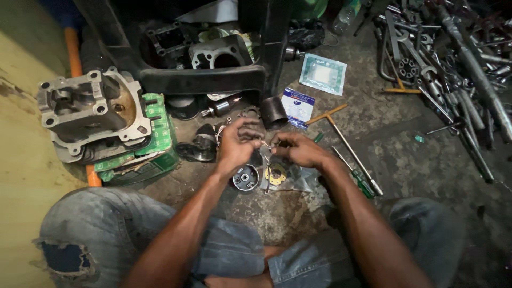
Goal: The person sits on the floor and assembles small mechanical components, including a circular housing, a yellow gear, and a metal shaft. They use a screwdriver to tighten screws on the assembly and handle various small parts and tools scattered around them.
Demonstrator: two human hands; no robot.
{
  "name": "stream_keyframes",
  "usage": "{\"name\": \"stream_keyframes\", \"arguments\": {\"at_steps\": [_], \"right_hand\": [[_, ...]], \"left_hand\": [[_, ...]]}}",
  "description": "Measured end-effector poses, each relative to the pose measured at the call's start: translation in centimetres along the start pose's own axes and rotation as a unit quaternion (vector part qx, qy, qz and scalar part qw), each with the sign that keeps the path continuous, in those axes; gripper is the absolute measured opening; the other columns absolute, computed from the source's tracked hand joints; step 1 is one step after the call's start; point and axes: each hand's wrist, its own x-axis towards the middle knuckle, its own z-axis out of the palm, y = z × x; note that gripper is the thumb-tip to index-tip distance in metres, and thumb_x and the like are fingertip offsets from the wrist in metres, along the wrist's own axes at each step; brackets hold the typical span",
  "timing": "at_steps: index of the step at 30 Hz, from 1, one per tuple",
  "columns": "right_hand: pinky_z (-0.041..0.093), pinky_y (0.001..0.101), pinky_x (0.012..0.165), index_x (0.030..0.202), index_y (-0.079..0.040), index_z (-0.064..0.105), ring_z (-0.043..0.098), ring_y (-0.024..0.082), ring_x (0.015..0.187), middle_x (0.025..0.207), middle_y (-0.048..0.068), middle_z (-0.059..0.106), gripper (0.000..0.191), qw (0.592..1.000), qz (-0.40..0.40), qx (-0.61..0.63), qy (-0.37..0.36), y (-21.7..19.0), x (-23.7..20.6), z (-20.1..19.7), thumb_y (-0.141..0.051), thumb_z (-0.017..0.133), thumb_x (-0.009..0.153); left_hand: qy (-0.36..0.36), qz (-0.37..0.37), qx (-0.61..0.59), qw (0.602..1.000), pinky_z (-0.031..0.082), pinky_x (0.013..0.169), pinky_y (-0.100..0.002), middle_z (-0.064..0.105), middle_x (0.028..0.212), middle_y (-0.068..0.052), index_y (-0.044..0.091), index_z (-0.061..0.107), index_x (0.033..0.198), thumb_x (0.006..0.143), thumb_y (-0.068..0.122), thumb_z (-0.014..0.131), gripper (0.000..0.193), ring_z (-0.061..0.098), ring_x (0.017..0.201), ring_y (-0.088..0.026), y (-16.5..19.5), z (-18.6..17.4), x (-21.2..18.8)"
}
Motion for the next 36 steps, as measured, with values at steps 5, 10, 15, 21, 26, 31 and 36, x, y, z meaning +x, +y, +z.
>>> {"name": "stream_keyframes", "arguments": {"at_steps": [5,10,15,21,26,31,36], "right_hand": [[0.050,0.0352,0.090,0.110,-0.013,0.069,0.063,0.016,0.099,0.102,0.003,0.073,0.022,1.000,-0.023,0.007,0.003,-0.7,-0.4,-0.1,-0.026,0.069,0.093],[0.048,0.0335,0.085,0.110,-0.015,0.070,0.060,0.012,0.096,0.101,-0.004,0.068,0.021,1.000,-0.006,-0.006,0.016,-2.3,-1.2,-0.2,-0.025,0.071,0.091],[0.049,0.0334,0.078,0.103,-0.012,0.070,0.058,0.014,0.084,0.089,-0.002,0.068,0.014,0.999,0.002,0.034,-0.015,-2.8,-1.1,0.0,-0.022,0.069,0.094],[0.049,0.0342,0.081,0.106,-0.013,0.073,0.061,0.015,0.085,0.091,-0.001,0.072,0.015,0.999,-0.030,0.028,-0.006,-1.8,-0.4,0.3,-0.020,0.068,0.094],[0.053,0.0416,0.095,0.117,-0.016,0.071,0.070,0.020,0.103,0.111,0.005,0.075,0.031,0.996,0.059,-0.053,0.026,-1.7,-0.7,-0.4,-0.023,0.074,0.086],[0.055,0.0404,0.093,0.111,-0.010,0.076,0.074,0.022,0.097,0.108,0.011,0.079,0.038,0.999,0.009,-0.025,0.047,-1.1,-0.6,-0.6,-0.019,0.084,0.076],[0.060,0.0365,0.078,0.096,-0.007,0.083,0.076,0.020,0.078,0.088,0.009,0.082,0.025,0.994,-0.027,-0.050,0.089,0.6,0.8,0.1,-0.017,0.081,0.073]], "left_hand": [[-0.010,-0.060,-0.053,0.997,0.064,0.082,-0.031,0.076,0.103,-0.017,-0.005,0.063,0.125,0.078,-0.019,0.066,0.049,0.074,0.093,-0.021,0.4,-0.4,0.2],[0.026,-0.113,-0.115,0.987,0.062,0.082,-0.031,0.075,0.105,-0.020,-0.003,0.061,0.128,0.081,-0.021,0.061,0.051,0.073,0.094,-0.024,0.7,-0.3,0.0],[0.045,-0.112,-0.183,0.976,0.061,0.082,-0.032,0.073,0.105,-0.020,-0.002,0.056,0.129,0.083,-0.023,0.056,0.051,0.072,0.095,-0.023,0.5,-0.2,-0.1],[0.061,-0.111,-0.139,0.982,0.060,0.079,-0.031,0.073,0.104,-0.022,0.000,0.055,0.124,0.081,-0.023,0.058,0.048,0.070,0.093,-0.025,0.6,0.0,-0.1],[-0.013,-0.047,0.045,0.998,0.061,0.083,-0.030,0.069,0.108,-0.012,0.002,0.063,0.116,0.082,-0.016,0.064,0.038,0.070,0.099,-0.019,0.3,0.7,-0.6],[-0.066,0.009,0.091,0.994,0.059,0.083,-0.027,0.071,0.107,-0.007,0.004,0.068,0.118,0.084,-0.013,0.066,0.039,0.070,0.096,-0.016,0.1,1.5,-0.9],[-0.064,-0.008,0.119,0.991,0.058,0.084,-0.027,0.074,0.101,-0.007,0.005,0.070,0.119,0.085,-0.007,0.071,0.036,0.070,0.094,-0.015,0.4,1.9,-1.1]]}}
